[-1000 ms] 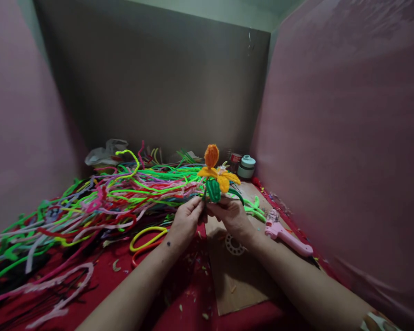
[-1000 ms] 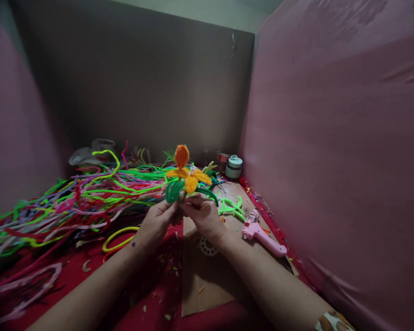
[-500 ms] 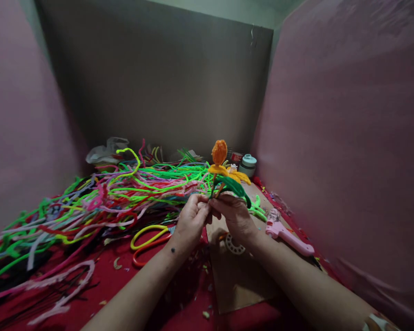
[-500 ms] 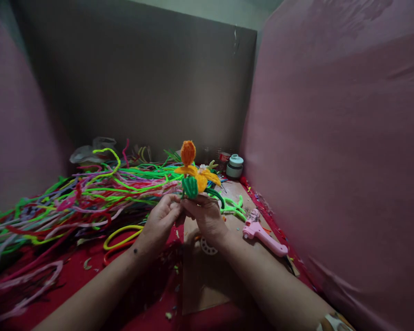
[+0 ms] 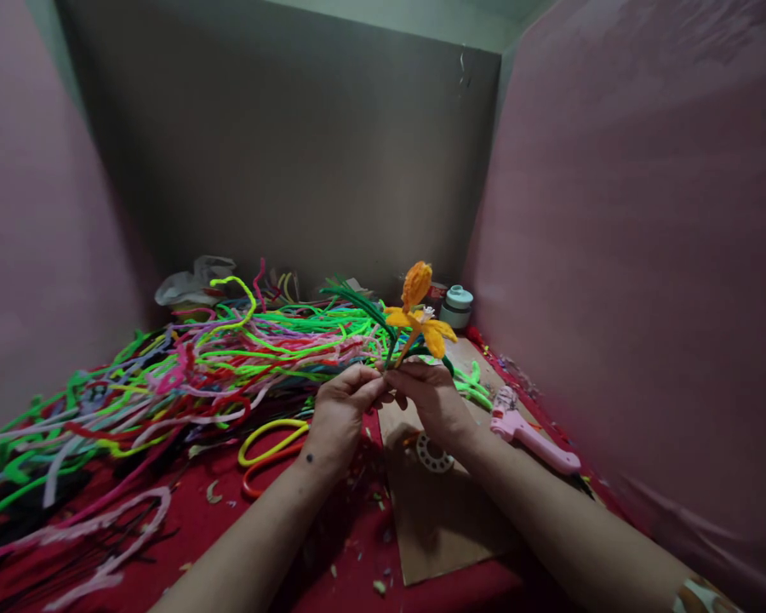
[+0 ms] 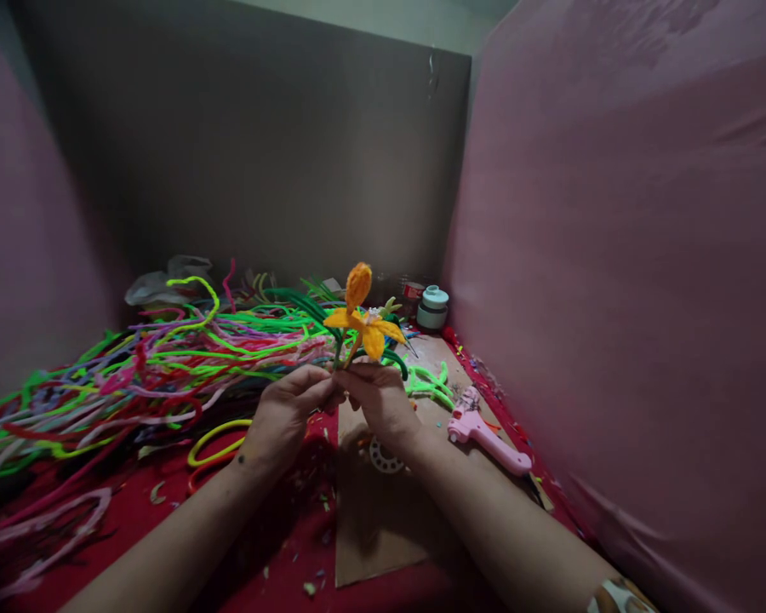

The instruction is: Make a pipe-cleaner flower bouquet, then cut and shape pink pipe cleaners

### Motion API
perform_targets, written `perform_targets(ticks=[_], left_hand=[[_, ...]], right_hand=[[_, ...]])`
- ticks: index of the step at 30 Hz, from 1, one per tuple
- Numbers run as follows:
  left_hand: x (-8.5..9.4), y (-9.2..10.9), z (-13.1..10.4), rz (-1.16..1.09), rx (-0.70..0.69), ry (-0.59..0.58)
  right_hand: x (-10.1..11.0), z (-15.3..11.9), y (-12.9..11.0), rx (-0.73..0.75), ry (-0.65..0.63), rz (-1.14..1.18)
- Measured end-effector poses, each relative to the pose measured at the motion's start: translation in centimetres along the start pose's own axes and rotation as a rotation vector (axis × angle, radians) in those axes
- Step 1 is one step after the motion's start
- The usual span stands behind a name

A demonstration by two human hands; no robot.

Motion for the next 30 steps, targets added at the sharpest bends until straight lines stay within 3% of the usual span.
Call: perform_targets(ticks=[5,15,20,30], left_hand=[[0.0,-0.2,0.2,-0.040,0.014,-0.012],[-0.4,-0.3,0.1,-0.092,0.071,-0.178],[-0.7,-0.1,0.1,-0.056,0.090,-0.257],[-0.8,-0.1,-0.1,-0.020,0.131,-0.125]], right_hand=[[0.0,-0.1,0.2,-0.037,0.002,0.079],[0.2,0.1,0.8,-0.063,-0.130,0.117],[0.0,0.1,1.1,-0.080,-0.108,0.214],[-0.8,-0.4,0.0,-0.076,-0.056,0.247]])
Point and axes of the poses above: each hand's wrist, its own z-axis towards the middle knuckle, its own x-axis out of the back of the hand, y = z × x, the point moved 5 cm from there along z, towards the middle knuckle, and after that the axes turned 1 degree about y, right-handed, at the moved point
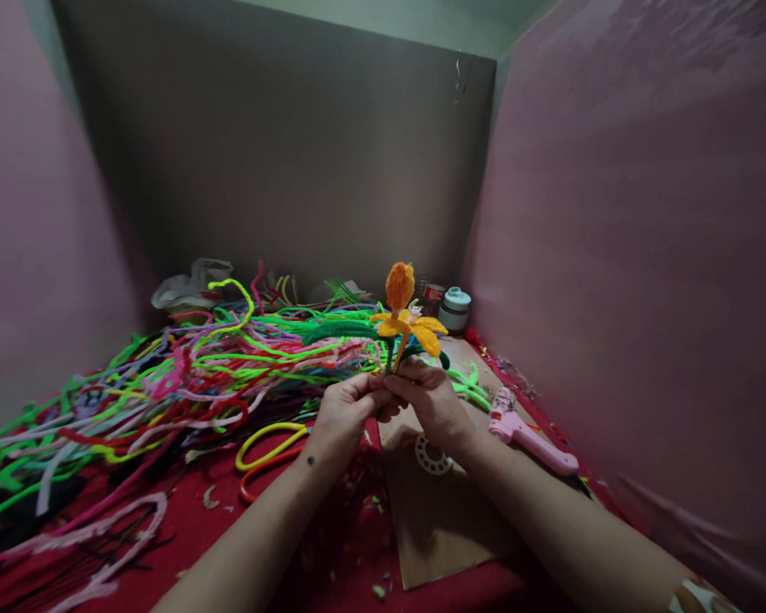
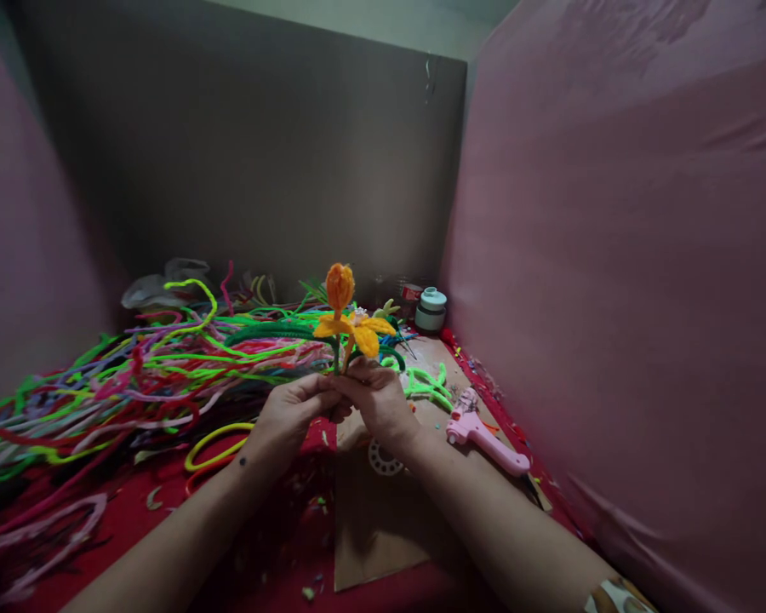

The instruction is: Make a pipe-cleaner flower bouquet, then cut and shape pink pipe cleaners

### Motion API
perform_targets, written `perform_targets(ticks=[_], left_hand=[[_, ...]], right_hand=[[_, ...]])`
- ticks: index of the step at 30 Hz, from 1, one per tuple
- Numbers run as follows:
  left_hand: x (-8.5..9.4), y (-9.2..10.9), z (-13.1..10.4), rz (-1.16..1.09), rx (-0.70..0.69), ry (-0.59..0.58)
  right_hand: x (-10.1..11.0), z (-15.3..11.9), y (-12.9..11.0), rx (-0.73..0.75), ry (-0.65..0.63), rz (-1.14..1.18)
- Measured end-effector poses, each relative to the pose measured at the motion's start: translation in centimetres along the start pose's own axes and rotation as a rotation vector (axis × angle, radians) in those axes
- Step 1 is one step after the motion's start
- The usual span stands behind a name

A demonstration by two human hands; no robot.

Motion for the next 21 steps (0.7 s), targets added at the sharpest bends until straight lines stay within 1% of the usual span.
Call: perform_targets(ticks=[3,8,11,14,16,18,19,21], left_hand=[[0.1,-0.2,0.1,0.046,-0.007,-0.016],[0.1,-0.6,0.3,0.087,-0.007,-0.038],[0.0,-0.2,0.1,0.059,-0.051,-0.029],[0.4,0.4,0.0,-0.019,-0.098,0.017],[0.9,0.4,0.2,-0.079,-0.106,0.069],[1.6,0.3,0.5,-0.104,-0.100,0.135],[1.9,0.3,0.6,-0.096,-0.096,0.164],[2.4,0.3,0.9,-0.072,-0.091,0.215]], right_hand=[[0.1,0.0,0.1,0.029,-0.012,-0.037],[0.3,0.4,0.1,0.067,0.015,-0.123],[-0.1,0.3,0.2,0.071,-0.002,-0.130],[-0.5,0.1,0.1,0.085,-0.041,-0.203],[-0.4,0.4,-0.2,0.047,-0.109,-0.334],[0.8,1.4,-0.5,-0.055,-0.156,-0.562],[1.9,2.3,-0.7,-0.122,-0.136,-0.706],[5.2,4.6,-1.5,-0.242,0.024,-1.100]])
Point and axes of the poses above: each hand's wrist, its own z-axis towards the middle knuckle, its own x-axis out of the back of the hand, y = z × x, the point moved 5 cm from there along z, towards the middle knuckle, and after that the axes turned 1 degree about y, right-handed, at the moved point
